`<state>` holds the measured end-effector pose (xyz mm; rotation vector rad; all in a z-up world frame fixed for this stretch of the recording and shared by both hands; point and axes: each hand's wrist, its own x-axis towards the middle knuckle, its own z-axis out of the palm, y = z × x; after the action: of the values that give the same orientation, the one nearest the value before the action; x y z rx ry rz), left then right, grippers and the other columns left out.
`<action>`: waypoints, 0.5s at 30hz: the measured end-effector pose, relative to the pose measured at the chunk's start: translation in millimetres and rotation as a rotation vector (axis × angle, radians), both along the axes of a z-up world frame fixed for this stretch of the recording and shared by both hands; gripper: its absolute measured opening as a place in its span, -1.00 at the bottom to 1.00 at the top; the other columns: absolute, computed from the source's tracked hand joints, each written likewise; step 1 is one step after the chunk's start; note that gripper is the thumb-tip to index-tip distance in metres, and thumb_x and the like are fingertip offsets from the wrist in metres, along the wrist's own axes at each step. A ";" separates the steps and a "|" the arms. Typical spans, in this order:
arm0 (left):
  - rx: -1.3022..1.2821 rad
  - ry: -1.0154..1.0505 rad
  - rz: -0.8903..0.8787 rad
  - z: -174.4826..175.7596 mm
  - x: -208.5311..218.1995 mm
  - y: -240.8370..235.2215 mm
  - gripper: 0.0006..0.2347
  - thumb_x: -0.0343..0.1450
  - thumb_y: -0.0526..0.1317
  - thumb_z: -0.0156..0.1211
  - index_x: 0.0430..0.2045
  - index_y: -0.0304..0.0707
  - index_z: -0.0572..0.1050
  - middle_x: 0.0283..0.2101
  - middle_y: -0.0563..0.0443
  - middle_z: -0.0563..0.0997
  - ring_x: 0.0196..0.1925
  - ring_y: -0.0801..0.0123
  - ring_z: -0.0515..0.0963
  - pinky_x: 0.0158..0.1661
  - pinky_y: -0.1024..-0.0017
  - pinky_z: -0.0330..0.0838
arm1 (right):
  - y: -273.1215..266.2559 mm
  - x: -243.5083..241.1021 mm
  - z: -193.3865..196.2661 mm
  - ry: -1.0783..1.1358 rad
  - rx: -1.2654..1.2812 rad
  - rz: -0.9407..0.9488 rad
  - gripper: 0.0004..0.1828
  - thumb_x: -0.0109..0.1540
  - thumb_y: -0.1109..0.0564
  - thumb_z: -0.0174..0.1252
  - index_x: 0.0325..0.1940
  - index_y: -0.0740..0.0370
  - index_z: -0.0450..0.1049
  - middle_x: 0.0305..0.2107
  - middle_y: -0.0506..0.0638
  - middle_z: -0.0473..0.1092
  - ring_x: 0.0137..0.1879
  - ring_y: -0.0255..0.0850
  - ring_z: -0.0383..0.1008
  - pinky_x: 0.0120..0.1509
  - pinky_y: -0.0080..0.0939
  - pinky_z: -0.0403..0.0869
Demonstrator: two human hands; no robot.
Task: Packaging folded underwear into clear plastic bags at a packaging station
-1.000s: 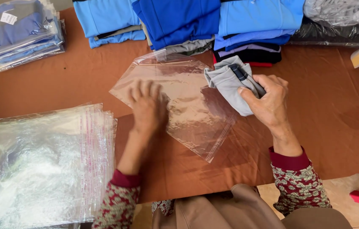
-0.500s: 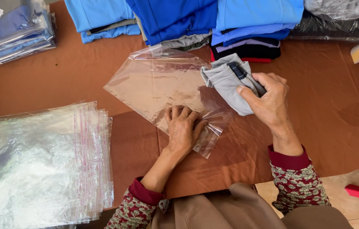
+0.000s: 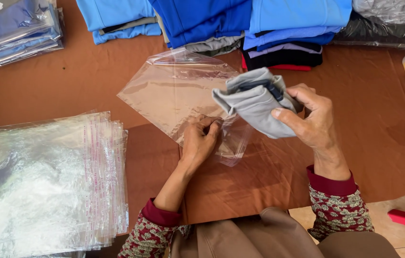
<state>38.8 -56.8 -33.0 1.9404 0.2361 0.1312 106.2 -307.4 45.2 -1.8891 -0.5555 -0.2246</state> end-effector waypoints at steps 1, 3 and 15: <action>0.001 0.000 -0.003 6.8 -2.0 -0.5 -0.85 0.42 -0.11 0.18 -0.30 0.00 0.70 -0.29 -0.07 0.64 -0.17 0.06 0.64 -0.09 0.18 0.47 | -0.4 -0.8 2.2 0.000 0.001 -0.003 -0.72 0.10 0.15 0.46 -0.18 0.25 0.58 -0.42 -0.04 0.33 -0.21 -0.33 0.21 -0.08 -0.35 0.28; -0.066 0.042 0.019 20.8 -6.0 -1.2 -0.86 0.38 -0.16 0.22 -0.34 -0.02 0.72 -0.37 -0.04 0.65 -0.26 0.21 0.66 -0.19 0.26 0.51 | -0.9 -2.0 7.1 -0.034 -0.075 -0.013 -0.75 0.11 0.16 0.45 -0.18 0.25 0.59 -0.43 -0.02 0.33 -0.19 -0.31 0.21 -0.04 -0.31 0.29; -0.042 0.176 -0.063 12.7 -5.5 -9.6 -0.85 0.33 -0.14 0.20 -0.34 0.08 0.70 -0.50 0.07 0.67 -0.36 0.30 0.69 -0.32 0.40 0.55 | -2.4 -3.2 6.4 0.032 0.078 -0.072 -0.74 0.10 0.22 0.44 -0.19 0.28 0.56 -0.46 -0.05 0.27 -0.29 -0.39 0.14 -0.18 -0.40 0.26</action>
<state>33.4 -66.4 -20.3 1.9166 0.2908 -0.0859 102.9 -309.8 51.6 -1.8350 -0.4508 -0.2589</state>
